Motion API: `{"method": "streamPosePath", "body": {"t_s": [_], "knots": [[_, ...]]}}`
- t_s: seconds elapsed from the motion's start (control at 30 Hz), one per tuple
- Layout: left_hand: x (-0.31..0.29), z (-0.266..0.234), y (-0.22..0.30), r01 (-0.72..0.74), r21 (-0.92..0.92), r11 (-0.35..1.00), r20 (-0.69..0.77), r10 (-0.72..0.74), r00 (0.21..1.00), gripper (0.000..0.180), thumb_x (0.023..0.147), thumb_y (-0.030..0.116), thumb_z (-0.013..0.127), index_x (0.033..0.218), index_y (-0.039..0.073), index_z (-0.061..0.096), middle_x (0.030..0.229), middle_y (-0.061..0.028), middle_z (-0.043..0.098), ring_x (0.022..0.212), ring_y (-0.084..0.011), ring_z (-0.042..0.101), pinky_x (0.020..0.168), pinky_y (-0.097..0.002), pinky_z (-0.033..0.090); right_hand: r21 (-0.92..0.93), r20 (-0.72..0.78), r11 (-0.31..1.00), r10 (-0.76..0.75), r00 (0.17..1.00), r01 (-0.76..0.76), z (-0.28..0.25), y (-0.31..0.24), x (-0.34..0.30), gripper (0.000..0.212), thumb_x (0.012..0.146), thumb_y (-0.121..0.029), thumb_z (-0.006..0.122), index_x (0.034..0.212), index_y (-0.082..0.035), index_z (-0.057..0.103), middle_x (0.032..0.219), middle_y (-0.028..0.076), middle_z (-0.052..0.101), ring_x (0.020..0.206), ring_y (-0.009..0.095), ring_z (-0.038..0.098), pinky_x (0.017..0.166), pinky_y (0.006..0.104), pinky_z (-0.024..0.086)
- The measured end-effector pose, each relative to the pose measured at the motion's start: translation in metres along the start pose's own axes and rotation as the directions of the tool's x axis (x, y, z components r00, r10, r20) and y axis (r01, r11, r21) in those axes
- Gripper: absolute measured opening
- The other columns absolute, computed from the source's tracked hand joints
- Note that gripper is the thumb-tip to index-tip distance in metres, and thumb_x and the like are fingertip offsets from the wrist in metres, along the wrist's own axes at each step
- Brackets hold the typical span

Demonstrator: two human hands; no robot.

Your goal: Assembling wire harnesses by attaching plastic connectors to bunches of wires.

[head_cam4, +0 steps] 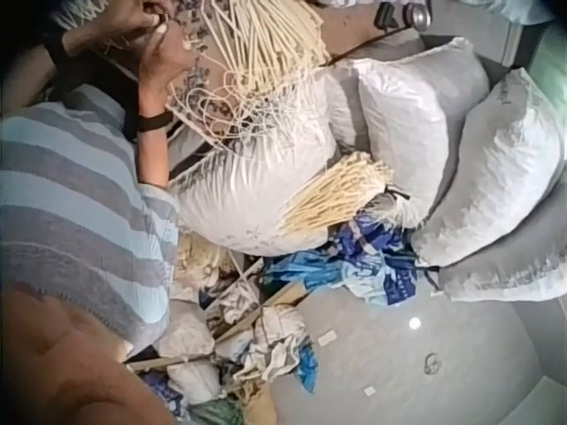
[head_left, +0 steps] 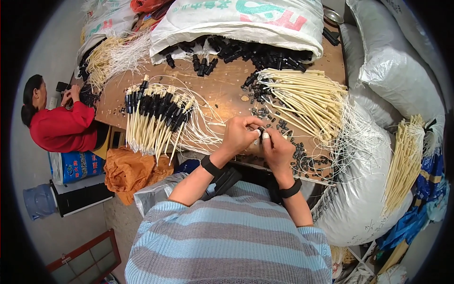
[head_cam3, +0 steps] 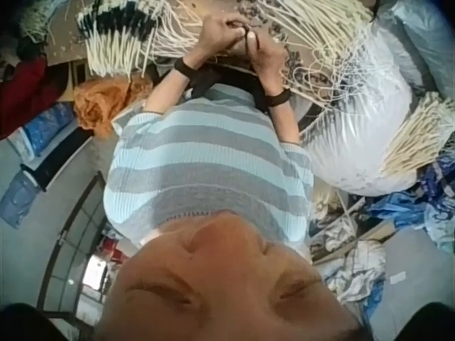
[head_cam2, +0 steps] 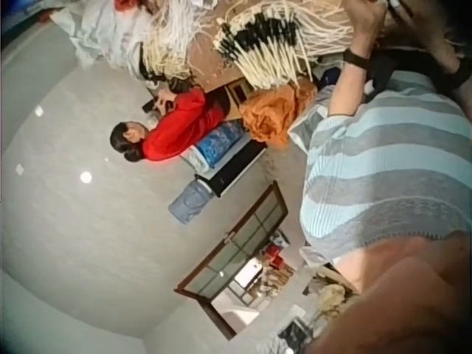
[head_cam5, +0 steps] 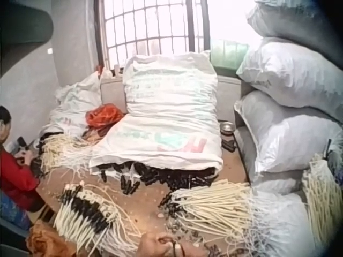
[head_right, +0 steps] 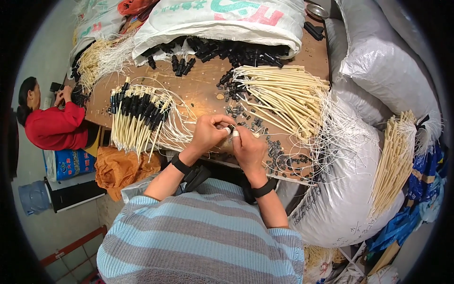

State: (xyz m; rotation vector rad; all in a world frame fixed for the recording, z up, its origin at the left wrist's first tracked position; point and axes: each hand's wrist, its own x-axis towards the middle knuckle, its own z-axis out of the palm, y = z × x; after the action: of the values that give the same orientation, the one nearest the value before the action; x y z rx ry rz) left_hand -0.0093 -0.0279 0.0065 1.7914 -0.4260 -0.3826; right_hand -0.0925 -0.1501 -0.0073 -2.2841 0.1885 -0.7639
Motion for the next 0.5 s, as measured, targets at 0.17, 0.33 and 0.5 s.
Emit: {"method": "streamPosePath", "body": {"t_s": [0.17, 0.33, 0.5], "knots": [[0.002, -0.004, -0.007, -0.12, 0.155, 0.981, -0.042, 0.128, 0.991, 0.023, 0.066, -0.003, 0.062, 0.086, 0.002, 0.071, 0.081, -0.0042, 0.069, 0.072, -0.0116, 0.062, 0.065, -0.0228, 0.049, 0.023, 0.091, 1.0, 0.004, 0.996, -0.006, -0.008, -0.004, 0.001, 0.011, 0.081, -0.01, 0.063, 0.092, -0.01, 0.066, 0.073, 0.008, 0.066, 0.059, 0.026, 0.064, 0.05, 0.0324, 0.047], [0.008, -0.012, -0.002, -0.44, 0.321, 0.838, -0.032, 0.474, 0.88, 0.03, 0.064, -0.002, 0.063, 0.092, 0.004, 0.07, 0.09, -0.0089, 0.069, 0.08, -0.0243, 0.067, 0.071, -0.0293, 0.052, 0.513, 0.289, 0.754, 0.299, 0.909, -0.411, -0.017, 0.007, 0.003, 0.011, 0.087, -0.009, 0.062, 0.095, -0.004, 0.066, 0.066, 0.0, 0.062, 0.049, 0.01, 0.052, 0.047, 0.0228, 0.039], [0.003, -0.012, -0.005, -0.468, 0.245, 0.849, 0.316, 0.387, 0.867, 0.041, 0.066, 0.003, 0.062, 0.107, 0.006, 0.065, 0.088, -0.0115, 0.068, 0.078, -0.0288, 0.066, 0.074, -0.0368, 0.053, 0.788, 0.591, -0.096, 0.394, 0.704, -0.608, -0.033, 0.01, 0.013, 0.019, 0.088, -0.005, 0.062, 0.106, -0.001, 0.065, 0.06, -0.005, 0.05, 0.047, 0.002, 0.035, 0.044, 0.0204, 0.029]]}}
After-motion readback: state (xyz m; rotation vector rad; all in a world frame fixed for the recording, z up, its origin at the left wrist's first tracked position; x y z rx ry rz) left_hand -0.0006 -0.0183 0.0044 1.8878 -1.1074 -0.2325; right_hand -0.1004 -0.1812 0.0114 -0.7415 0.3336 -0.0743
